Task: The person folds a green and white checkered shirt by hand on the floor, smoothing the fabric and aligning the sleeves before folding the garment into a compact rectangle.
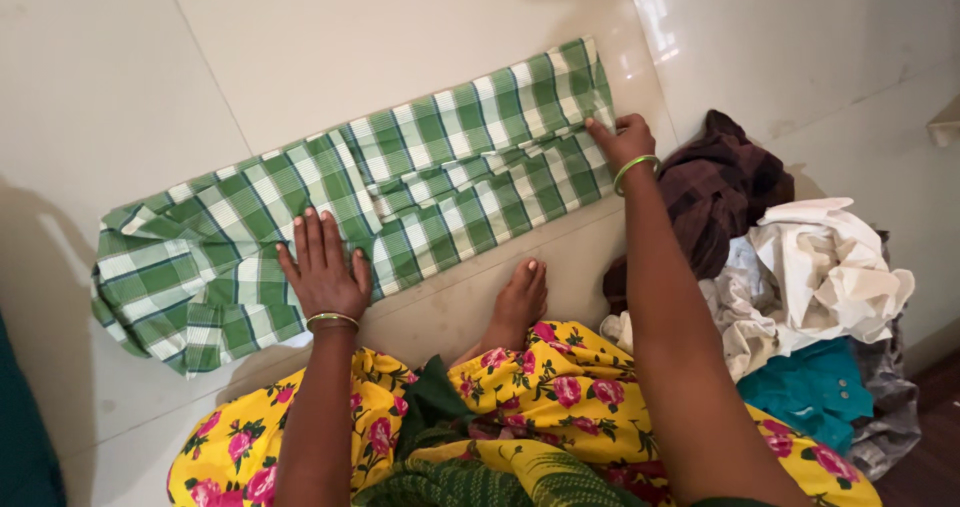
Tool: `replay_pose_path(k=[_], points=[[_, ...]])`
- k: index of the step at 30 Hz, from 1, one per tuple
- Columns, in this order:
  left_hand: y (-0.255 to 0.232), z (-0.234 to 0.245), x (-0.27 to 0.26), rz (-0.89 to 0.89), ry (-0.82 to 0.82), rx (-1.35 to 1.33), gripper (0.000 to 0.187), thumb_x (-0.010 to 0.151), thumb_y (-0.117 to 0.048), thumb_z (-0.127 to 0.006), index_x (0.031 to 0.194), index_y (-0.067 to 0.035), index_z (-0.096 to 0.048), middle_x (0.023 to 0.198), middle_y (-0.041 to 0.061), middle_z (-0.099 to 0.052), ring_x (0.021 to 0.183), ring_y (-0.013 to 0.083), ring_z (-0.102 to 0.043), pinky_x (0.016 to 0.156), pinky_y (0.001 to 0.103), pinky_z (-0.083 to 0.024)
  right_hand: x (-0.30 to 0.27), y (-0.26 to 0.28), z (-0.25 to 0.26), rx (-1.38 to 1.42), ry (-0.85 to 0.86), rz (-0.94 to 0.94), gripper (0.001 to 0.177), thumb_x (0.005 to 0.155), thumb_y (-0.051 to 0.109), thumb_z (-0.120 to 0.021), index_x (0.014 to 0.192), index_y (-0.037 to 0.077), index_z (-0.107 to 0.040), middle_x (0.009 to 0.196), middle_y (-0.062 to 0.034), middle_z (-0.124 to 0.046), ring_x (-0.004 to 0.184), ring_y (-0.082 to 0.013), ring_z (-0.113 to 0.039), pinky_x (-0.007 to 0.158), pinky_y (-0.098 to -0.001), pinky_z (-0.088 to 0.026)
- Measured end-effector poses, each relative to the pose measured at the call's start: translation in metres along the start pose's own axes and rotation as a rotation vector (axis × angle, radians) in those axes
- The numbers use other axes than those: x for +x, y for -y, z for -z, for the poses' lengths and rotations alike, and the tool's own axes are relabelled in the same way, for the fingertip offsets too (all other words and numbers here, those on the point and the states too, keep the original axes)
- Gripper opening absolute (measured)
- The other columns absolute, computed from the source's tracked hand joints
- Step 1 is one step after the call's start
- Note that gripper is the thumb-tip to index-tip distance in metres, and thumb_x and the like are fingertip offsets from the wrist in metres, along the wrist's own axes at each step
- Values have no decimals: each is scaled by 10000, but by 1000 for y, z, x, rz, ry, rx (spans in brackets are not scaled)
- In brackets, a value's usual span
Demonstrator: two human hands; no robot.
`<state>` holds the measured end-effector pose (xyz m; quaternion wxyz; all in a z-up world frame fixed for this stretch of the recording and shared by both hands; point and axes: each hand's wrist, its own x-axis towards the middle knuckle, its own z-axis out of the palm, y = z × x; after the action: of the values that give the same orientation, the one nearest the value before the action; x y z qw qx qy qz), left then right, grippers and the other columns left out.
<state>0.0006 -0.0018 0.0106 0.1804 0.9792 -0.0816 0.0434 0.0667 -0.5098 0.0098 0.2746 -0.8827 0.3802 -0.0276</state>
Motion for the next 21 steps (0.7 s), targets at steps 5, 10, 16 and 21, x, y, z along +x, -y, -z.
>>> replay_pose_path(k=[5,10,16,21], points=[[1,-2,0,6,17,21,700,986,-333,-527,1605,-33,-400,1681,165,-366,1573,326,-289,1266,601,-132,10,2,3,180,202,-38,451,731,498,-860,779,80,-698,746,-36,-710,697,-174,-674,639,-338,-548],[1,-2,0,15,22,19,695,980,-328,-531,1601,-41,-406,1674,159,-373,1572,322,-291,1266,599,-129,28,-3,1,65,235,-22,605,836,496,-896,881,-63,-670,844,-153,-689,712,-202,-636,675,-378,-522],[2,-2,0,11,14,9,688,985,-327,-529,1596,-35,-412,1671,165,-376,1573,326,-290,1269,597,-121,15,19,11,226,342,-126,471,794,360,-884,986,-41,-727,925,-142,-757,776,-210,-729,710,-349,-582],[2,-2,0,10,24,26,685,987,-330,-533,1595,-37,-414,1673,164,-372,1574,324,-287,1267,597,-118,2,39,21,244,350,-112,391,787,270,-863,1039,-13,-767,948,-131,-777,787,-208,-736,712,-342,-580]])
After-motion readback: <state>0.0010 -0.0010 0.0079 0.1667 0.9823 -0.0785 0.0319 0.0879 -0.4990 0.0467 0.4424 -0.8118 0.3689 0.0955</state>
